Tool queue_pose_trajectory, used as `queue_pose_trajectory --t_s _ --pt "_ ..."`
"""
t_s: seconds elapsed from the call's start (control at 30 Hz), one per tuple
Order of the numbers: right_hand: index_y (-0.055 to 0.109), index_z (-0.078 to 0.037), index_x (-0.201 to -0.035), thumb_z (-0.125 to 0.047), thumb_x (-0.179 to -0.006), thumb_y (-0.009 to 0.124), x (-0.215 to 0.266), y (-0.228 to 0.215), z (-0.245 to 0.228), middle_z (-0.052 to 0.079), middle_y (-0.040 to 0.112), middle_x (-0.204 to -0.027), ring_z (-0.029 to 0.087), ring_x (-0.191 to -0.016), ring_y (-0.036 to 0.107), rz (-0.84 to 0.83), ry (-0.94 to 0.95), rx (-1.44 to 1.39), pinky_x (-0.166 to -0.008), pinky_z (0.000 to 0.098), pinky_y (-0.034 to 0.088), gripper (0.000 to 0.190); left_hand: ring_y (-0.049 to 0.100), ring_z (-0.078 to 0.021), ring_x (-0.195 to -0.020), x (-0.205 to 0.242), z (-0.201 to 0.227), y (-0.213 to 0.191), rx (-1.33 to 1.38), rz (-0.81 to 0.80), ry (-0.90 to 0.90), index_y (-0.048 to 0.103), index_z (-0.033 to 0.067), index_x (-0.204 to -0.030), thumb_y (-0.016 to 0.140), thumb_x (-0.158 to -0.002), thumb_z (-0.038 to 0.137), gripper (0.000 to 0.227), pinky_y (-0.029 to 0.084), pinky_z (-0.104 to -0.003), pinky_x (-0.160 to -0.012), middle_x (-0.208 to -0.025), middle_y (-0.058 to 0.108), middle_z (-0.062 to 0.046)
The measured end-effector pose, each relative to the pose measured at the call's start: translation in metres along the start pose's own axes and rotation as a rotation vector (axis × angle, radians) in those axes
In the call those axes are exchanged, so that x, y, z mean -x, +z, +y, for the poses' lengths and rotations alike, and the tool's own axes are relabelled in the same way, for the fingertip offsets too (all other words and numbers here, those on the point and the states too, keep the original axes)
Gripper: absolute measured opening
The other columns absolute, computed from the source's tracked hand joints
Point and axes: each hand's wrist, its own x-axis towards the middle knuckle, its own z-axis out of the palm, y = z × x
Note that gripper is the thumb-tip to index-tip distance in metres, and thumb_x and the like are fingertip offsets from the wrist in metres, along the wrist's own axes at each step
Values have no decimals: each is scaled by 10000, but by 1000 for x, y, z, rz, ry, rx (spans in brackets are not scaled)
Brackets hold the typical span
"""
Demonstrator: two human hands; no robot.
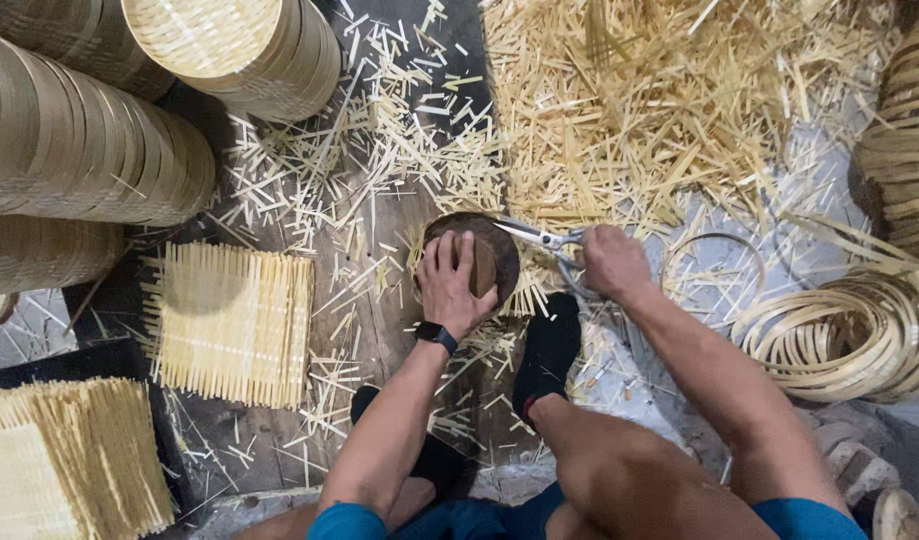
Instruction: The person assembles bamboo containers by fitting circular rims onto woven mats and trimming the excess bamboo using shears.
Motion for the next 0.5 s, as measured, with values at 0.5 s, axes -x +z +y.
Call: queue_pose_trajectory --t_s 0.5 --pt "646 6 -993 -482 -873 651 -23 5 -8 164 606 -918 287 -879 599 84 -44 126 -769 437 530 503 354 -429 -1397 -15 -17 -15 59 -213 205 447 163 -1491 925 -542 299 1071 316 -572 -1164 -1490 415 -161"
